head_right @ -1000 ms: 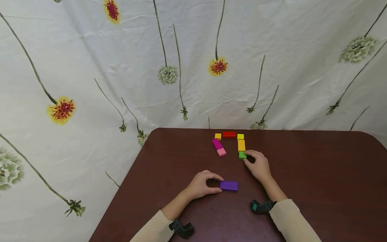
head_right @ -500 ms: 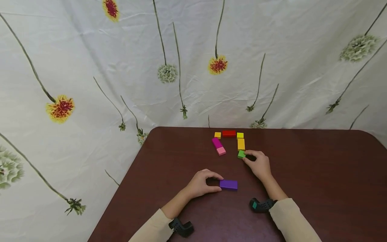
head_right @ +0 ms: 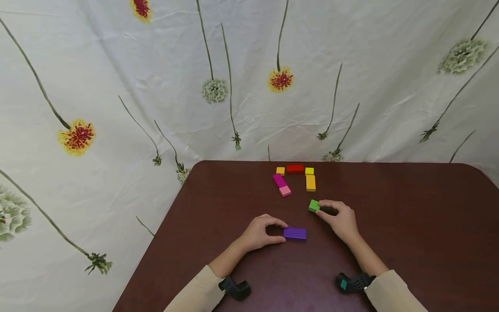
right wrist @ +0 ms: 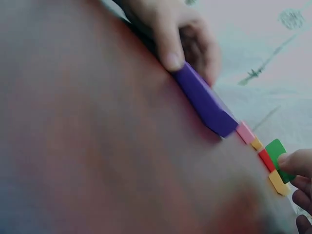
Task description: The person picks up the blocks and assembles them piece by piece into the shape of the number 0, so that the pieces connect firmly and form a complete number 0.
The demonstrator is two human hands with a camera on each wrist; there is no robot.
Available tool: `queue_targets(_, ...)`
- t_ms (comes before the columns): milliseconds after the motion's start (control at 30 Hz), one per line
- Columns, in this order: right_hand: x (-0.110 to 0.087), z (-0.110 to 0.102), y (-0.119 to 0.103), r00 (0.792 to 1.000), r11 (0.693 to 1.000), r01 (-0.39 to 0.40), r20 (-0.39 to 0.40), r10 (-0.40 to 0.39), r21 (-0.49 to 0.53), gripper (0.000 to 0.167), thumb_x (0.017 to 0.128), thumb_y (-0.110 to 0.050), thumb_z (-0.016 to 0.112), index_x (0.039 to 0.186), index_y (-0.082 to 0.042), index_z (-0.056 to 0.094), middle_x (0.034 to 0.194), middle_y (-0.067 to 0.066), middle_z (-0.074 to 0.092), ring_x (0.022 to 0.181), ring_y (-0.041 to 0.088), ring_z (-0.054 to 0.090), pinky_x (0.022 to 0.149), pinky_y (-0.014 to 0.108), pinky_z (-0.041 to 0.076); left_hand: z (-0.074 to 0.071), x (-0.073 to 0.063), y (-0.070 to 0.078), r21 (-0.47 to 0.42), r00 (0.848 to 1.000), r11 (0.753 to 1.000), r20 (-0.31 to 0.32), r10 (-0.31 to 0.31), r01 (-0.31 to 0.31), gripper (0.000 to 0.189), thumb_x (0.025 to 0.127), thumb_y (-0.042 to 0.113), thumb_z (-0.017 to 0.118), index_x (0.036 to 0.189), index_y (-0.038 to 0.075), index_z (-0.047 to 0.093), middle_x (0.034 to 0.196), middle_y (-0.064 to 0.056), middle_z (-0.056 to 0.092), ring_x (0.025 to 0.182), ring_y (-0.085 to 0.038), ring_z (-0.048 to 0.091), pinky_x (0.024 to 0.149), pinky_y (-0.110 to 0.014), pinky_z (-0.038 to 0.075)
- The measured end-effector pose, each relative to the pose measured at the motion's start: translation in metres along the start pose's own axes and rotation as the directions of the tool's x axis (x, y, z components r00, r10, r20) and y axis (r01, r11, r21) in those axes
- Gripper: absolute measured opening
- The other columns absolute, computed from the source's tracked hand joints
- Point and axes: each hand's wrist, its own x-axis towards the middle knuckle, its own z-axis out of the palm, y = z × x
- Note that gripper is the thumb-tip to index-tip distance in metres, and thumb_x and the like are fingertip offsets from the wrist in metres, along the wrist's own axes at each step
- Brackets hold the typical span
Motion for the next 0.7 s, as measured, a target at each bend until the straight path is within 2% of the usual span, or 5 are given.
queue_targets(133, -0.019, 0.001, -0.003, 1.0, 0.999, 0.02, -0.01, -0.021, -0.038, 0.026, 0.084, -0.022, 0.079, 0.106, -0.008, 0.076, 0.111, 0.008, 0.07, 0.103, 0.0, 0.054, 0.083, 0.02, 0.044, 0.0, -0.001, 0.001, -0.009, 1.0, 1.0, 0.01, -0.013, 0.013, 0.032, 0.081, 0.025, 0.082, 0.111, 0.018, 0.074, 0.106, 0.008, 0.071, 0.093, -0.004, 0.055, 0.086, -0.02, 0.041)
queue_targets(233, -0.031, 0.002, -0.006, 0.999, 0.999, 0.032, -0.013, -0.032, -0.043, 0.024, 0.082, -0.021, 0.08, 0.104, -0.01, 0.076, 0.109, 0.006, 0.07, 0.099, -0.012, 0.048, 0.082, 0.014, 0.04, 0.0, -0.002, 0.0, -0.01, 1.0, 1.0, 0.013, -0.016, 0.016, 0.031, 0.081, 0.025, 0.081, 0.111, 0.018, 0.074, 0.106, 0.008, 0.071, 0.093, -0.004, 0.054, 0.086, -0.02, 0.042)
queue_targets(400, -0.04, 0.003, -0.009, 1.0, 0.999, 0.027, -0.012, -0.028, -0.046, 0.023, 0.081, -0.022, 0.081, 0.102, -0.013, 0.077, 0.108, 0.003, 0.071, 0.1, -0.009, 0.05, 0.083, 0.014, 0.039, 0.0, -0.001, -0.001, -0.009, 1.0, 1.0, 0.011, -0.009, 0.01, 0.031, 0.081, 0.025, 0.081, 0.111, 0.018, 0.074, 0.106, 0.008, 0.071, 0.094, -0.004, 0.055, 0.086, -0.02, 0.042)
queue_targets(700, -0.041, 0.004, -0.01, 0.999, 0.997, 0.043, 0.0, -0.043, -0.066, 0.02, 0.078, -0.018, 0.083, 0.097, -0.015, 0.076, 0.105, 0.0, 0.071, 0.099, -0.003, 0.052, 0.082, 0.018, 0.041, 0.0, 0.0, -0.001, -0.019, 1.0, 1.0, -0.005, 0.002, -0.002, 0.031, 0.08, 0.024, 0.082, 0.11, 0.017, 0.074, 0.104, 0.008, 0.071, 0.093, -0.004, 0.055, 0.086, -0.02, 0.042)
